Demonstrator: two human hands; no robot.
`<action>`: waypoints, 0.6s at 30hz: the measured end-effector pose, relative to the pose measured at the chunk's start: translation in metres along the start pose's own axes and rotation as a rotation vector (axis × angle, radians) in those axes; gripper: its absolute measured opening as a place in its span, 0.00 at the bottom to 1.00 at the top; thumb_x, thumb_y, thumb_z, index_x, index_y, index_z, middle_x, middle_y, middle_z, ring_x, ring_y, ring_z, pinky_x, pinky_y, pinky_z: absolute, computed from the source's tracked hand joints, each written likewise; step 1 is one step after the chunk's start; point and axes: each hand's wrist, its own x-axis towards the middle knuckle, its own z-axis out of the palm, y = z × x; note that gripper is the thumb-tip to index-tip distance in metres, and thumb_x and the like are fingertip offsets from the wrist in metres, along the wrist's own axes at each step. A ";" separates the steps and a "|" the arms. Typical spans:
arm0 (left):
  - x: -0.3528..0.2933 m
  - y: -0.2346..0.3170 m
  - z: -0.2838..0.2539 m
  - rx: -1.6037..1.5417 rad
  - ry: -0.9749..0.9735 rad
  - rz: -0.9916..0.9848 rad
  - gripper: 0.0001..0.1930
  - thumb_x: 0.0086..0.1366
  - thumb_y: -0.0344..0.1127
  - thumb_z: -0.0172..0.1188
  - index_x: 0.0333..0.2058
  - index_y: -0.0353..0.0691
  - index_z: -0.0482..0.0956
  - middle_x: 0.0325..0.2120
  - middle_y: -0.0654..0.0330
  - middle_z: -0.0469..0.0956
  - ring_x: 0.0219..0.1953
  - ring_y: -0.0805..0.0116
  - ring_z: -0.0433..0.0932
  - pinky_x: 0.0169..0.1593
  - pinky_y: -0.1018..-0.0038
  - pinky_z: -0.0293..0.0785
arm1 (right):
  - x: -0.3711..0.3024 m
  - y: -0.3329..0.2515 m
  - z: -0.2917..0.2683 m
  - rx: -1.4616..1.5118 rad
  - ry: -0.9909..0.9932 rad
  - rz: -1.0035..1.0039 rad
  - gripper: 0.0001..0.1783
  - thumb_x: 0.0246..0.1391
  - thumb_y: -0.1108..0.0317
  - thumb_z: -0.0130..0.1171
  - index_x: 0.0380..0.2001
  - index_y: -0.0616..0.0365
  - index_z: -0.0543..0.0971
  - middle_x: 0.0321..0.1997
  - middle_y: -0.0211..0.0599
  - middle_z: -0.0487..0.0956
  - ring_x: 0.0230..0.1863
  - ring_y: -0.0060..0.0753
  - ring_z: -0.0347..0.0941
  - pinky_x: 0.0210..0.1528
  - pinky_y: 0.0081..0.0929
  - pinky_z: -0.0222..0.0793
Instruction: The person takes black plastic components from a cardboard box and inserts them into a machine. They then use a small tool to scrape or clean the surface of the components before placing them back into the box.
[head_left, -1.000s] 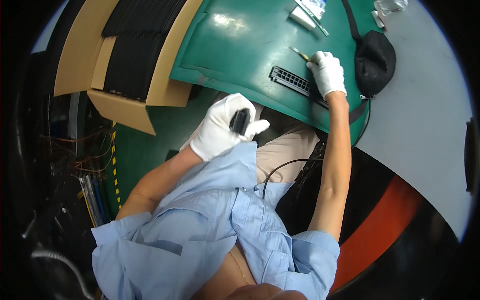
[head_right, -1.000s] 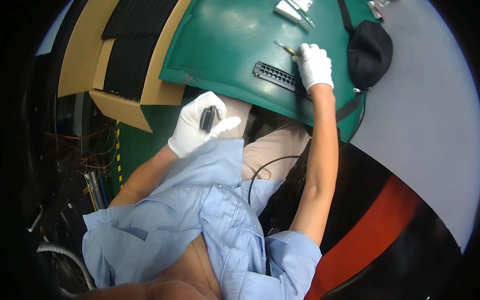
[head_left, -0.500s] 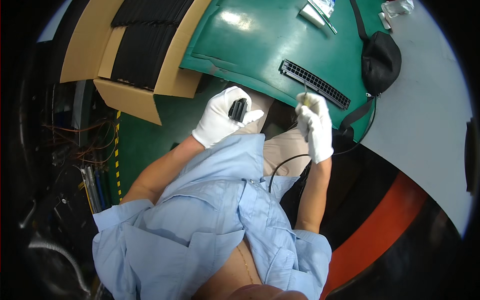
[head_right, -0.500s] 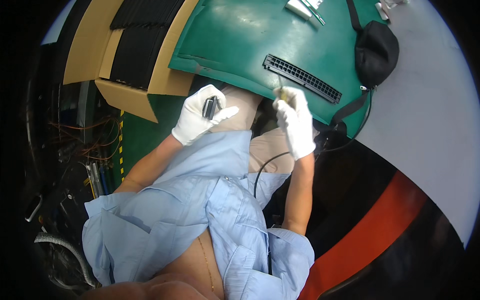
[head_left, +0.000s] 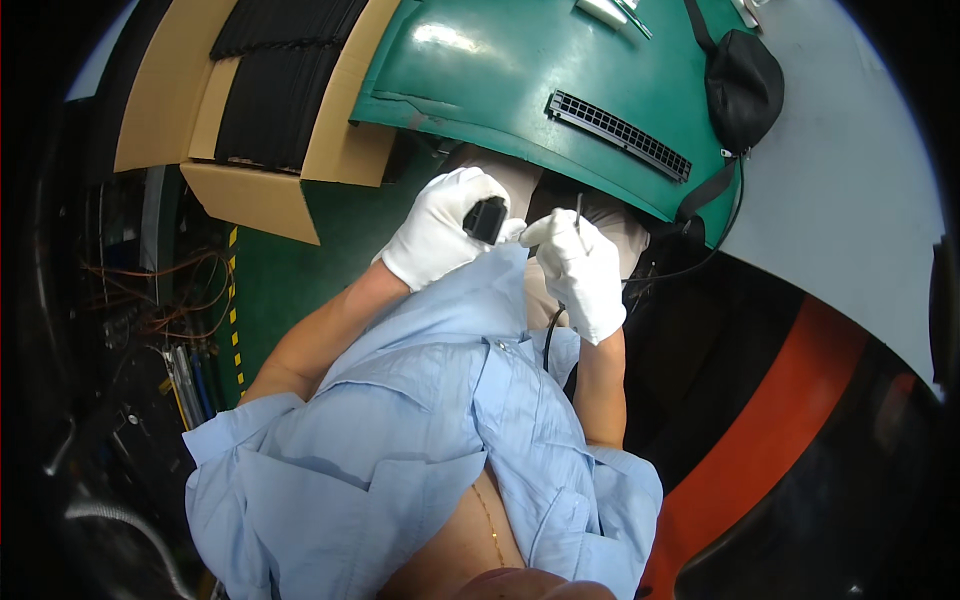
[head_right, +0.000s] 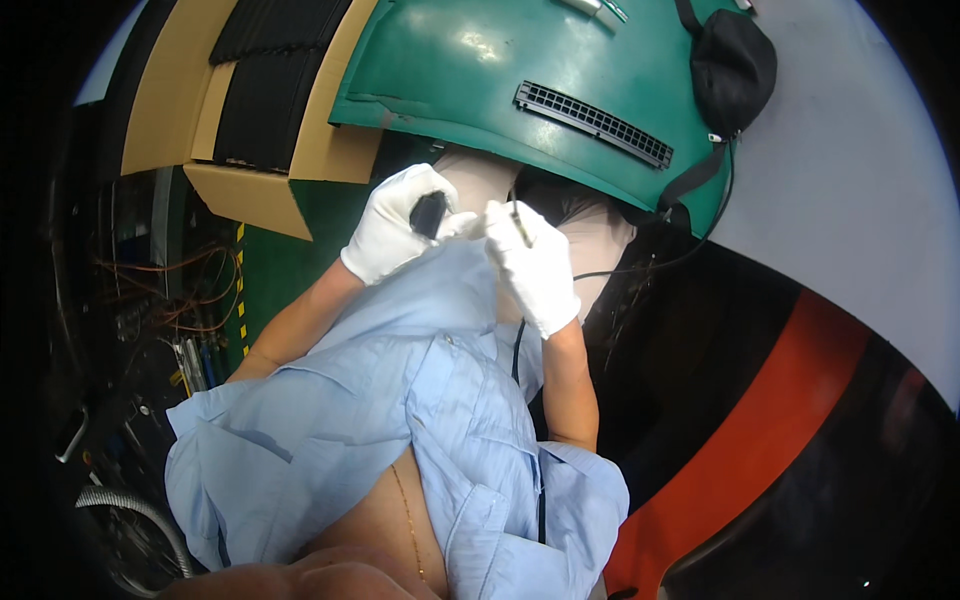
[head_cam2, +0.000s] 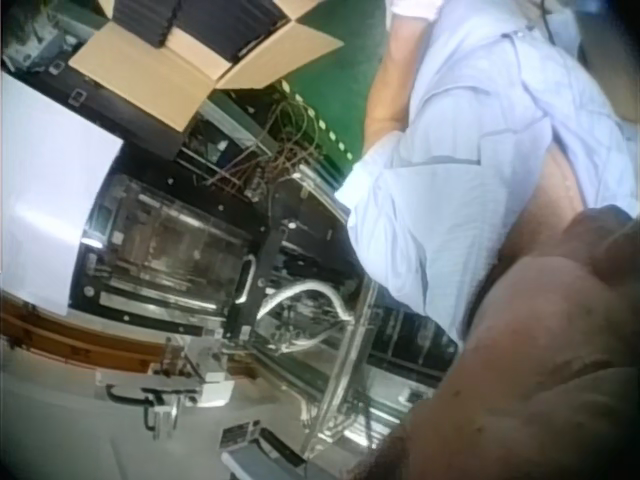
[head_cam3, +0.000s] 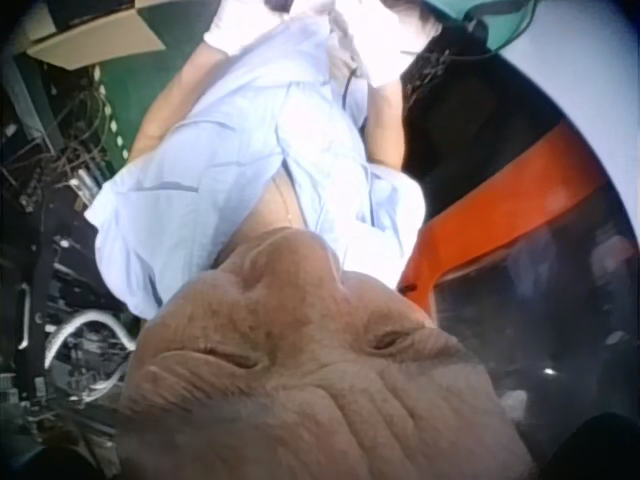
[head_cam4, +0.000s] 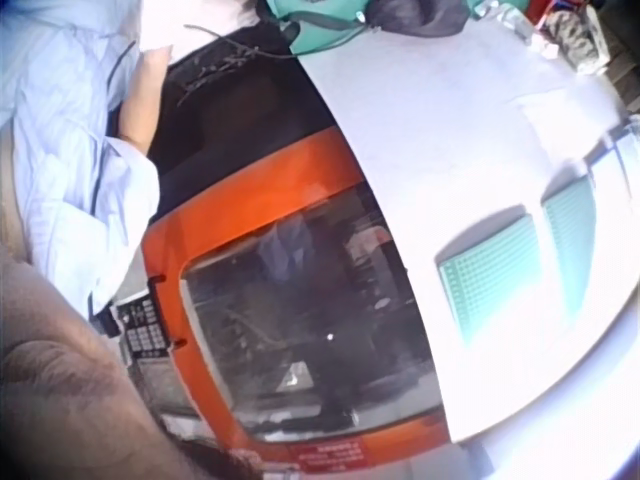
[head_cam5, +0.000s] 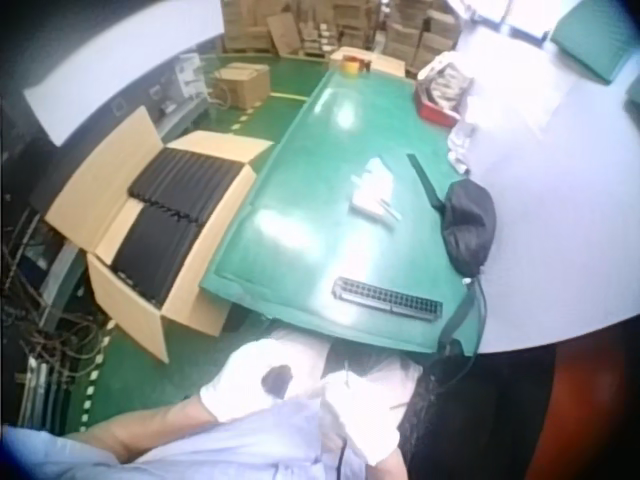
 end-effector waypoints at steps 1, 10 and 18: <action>0.001 0.002 -0.001 0.060 -0.029 0.064 0.10 0.50 0.29 0.68 0.30 0.44 0.76 0.25 0.61 0.72 0.30 0.61 0.73 0.37 0.67 0.68 | -0.004 -0.002 0.006 -0.107 0.045 -0.012 0.15 0.60 0.58 0.63 0.32 0.62 0.80 0.21 0.28 0.76 0.22 0.13 0.66 0.26 0.19 0.64; 0.026 0.033 -0.025 0.718 0.030 0.512 0.24 0.50 0.35 0.65 0.50 0.49 0.82 0.43 0.59 0.78 0.48 0.61 0.77 0.51 0.61 0.68 | -0.021 -0.004 0.026 -0.259 0.265 -0.317 0.14 0.49 0.63 0.74 0.31 0.61 0.82 0.19 0.35 0.76 0.18 0.22 0.68 0.24 0.22 0.67; 0.013 0.015 -0.019 -1.219 0.183 -0.707 0.29 0.74 0.47 0.53 0.63 0.33 0.61 0.52 0.49 0.73 0.50 0.58 0.78 0.53 0.62 0.76 | -0.026 0.010 0.051 -0.735 0.361 -0.854 0.14 0.49 0.63 0.73 0.36 0.57 0.82 0.18 0.33 0.75 0.15 0.31 0.73 0.18 0.27 0.67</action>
